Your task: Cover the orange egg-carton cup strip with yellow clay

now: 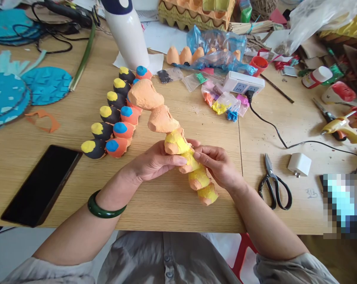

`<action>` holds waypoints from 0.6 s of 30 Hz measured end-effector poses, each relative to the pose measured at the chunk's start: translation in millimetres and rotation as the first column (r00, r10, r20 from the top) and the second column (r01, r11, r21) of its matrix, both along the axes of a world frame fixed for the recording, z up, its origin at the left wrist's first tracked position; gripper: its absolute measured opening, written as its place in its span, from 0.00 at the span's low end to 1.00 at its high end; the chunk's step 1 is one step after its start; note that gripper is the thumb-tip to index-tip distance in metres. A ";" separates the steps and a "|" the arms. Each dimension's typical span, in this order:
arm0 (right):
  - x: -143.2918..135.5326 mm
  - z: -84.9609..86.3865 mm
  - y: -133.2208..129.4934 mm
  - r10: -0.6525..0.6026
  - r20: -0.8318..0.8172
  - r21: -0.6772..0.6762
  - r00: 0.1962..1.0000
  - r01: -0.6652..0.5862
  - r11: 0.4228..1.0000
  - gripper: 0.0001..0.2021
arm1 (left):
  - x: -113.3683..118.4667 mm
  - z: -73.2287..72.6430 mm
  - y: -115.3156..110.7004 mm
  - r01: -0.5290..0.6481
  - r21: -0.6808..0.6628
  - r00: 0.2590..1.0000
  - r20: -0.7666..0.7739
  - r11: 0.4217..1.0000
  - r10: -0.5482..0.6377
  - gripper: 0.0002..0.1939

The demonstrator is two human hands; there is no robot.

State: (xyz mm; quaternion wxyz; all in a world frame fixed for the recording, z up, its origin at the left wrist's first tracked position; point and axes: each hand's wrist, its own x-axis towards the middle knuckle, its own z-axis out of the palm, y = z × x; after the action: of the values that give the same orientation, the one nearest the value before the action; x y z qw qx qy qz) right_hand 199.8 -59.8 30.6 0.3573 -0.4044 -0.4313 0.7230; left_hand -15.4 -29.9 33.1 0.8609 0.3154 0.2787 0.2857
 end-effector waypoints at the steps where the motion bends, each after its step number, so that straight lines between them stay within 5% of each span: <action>1: 0.0 0.5 -0.1 0.001 0.000 -0.001 1.000 -0.001 1.000 0.17 | 0.2 -0.7 -0.4 -0.005 0.005 1.000 -0.002 1.000 0.005 0.21; 18: -2.3 2.3 0.6 -0.021 0.081 0.068 0.996 0.015 0.998 0.17 | 1.5 -0.6 -1.6 -0.034 0.041 0.999 0.035 0.999 0.032 0.23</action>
State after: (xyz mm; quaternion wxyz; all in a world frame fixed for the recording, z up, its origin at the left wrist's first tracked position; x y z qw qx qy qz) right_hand 197.5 -59.1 32.9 0.3593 -0.4253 -0.4660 0.6876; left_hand -13.9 -31.5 32.6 0.8541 0.3237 0.2630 0.3109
